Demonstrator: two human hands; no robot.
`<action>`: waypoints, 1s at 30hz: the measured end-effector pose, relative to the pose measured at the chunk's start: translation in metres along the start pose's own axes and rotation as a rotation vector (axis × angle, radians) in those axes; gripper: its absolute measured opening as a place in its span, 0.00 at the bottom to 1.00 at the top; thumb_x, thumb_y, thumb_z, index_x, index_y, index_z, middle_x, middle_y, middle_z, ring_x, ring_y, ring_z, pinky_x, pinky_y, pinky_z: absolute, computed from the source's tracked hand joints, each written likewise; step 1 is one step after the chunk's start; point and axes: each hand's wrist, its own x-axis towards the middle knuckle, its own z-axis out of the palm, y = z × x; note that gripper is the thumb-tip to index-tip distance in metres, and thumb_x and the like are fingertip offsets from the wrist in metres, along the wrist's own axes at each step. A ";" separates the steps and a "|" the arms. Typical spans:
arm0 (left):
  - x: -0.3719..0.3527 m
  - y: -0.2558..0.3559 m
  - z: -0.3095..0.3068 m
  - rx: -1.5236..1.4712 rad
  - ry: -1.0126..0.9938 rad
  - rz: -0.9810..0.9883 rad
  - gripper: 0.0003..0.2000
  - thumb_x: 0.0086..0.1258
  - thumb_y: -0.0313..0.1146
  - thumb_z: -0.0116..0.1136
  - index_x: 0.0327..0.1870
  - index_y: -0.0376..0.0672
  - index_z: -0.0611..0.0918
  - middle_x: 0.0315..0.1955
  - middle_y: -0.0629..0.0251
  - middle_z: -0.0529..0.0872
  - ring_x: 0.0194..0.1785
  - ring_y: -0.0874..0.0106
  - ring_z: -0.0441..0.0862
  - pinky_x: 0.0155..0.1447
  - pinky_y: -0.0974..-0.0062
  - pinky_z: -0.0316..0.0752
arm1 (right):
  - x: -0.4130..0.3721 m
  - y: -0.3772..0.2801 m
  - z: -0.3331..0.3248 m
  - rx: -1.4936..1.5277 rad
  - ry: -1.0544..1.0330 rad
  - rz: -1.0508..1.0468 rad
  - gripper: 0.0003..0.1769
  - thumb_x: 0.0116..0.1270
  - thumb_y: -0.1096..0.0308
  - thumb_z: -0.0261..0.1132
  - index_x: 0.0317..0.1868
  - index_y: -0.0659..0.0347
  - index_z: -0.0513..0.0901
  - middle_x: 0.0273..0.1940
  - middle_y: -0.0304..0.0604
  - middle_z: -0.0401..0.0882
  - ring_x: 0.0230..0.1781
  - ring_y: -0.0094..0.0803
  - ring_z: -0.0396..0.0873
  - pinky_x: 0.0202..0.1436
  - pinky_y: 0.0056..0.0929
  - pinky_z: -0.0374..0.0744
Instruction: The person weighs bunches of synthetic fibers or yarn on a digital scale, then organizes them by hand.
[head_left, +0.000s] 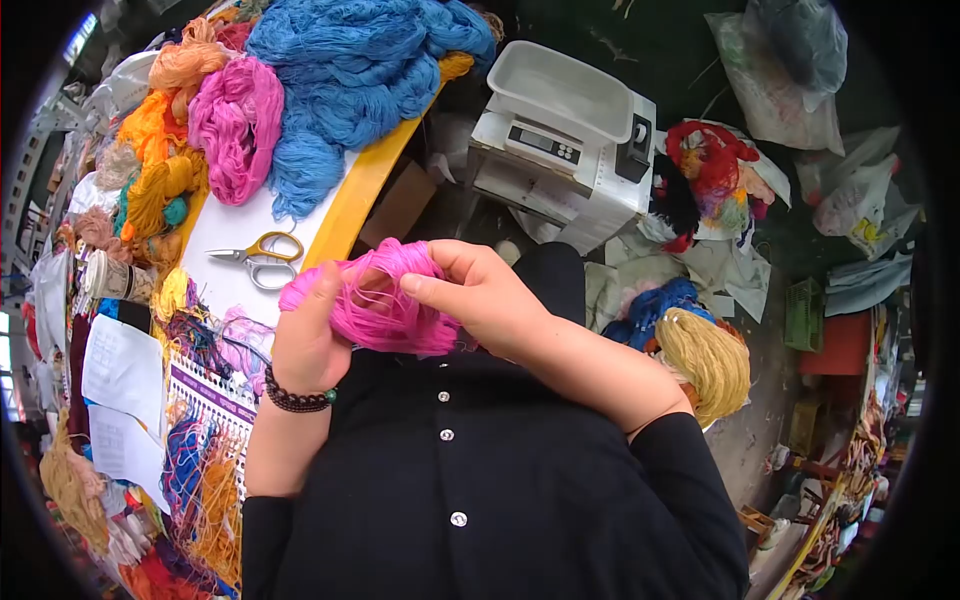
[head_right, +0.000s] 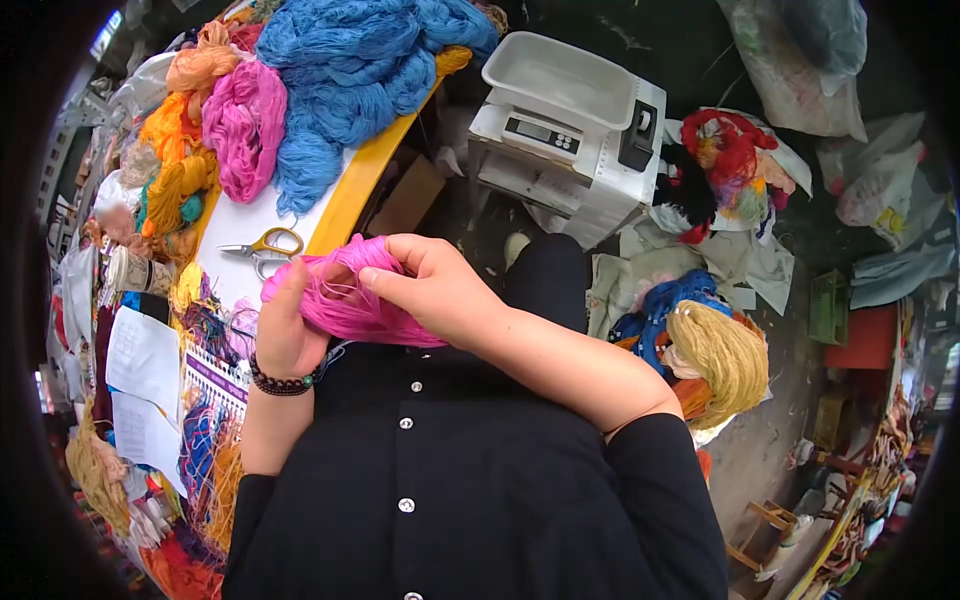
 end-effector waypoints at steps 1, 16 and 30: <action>-0.002 -0.004 -0.003 -0.001 -0.037 0.022 0.14 0.73 0.35 0.52 0.46 0.32 0.81 0.42 0.59 0.85 0.45 0.72 0.82 0.52 0.74 0.75 | -0.002 -0.004 0.001 -0.001 0.000 0.002 0.11 0.68 0.71 0.59 0.47 0.67 0.81 0.43 0.39 0.83 0.43 0.20 0.77 0.51 0.24 0.75; -0.004 0.048 -0.046 -0.624 -0.421 -0.016 0.17 0.79 0.41 0.37 0.43 0.39 0.78 0.23 0.74 0.74 0.17 0.85 0.67 0.37 0.78 0.72 | -0.042 -0.057 -0.022 0.230 -0.060 0.014 0.06 0.68 0.68 0.61 0.40 0.61 0.77 0.27 0.29 0.72 0.27 0.18 0.69 0.36 0.22 0.72; 0.048 0.110 -0.341 -0.508 0.582 0.175 0.13 0.76 0.36 0.44 0.44 0.37 0.80 0.12 0.79 0.63 0.13 0.85 0.58 0.20 0.84 0.55 | -0.216 -0.128 -0.270 -0.217 1.102 -0.340 0.08 0.71 0.63 0.58 0.32 0.53 0.75 0.18 0.24 0.61 0.14 0.13 0.53 0.16 0.16 0.50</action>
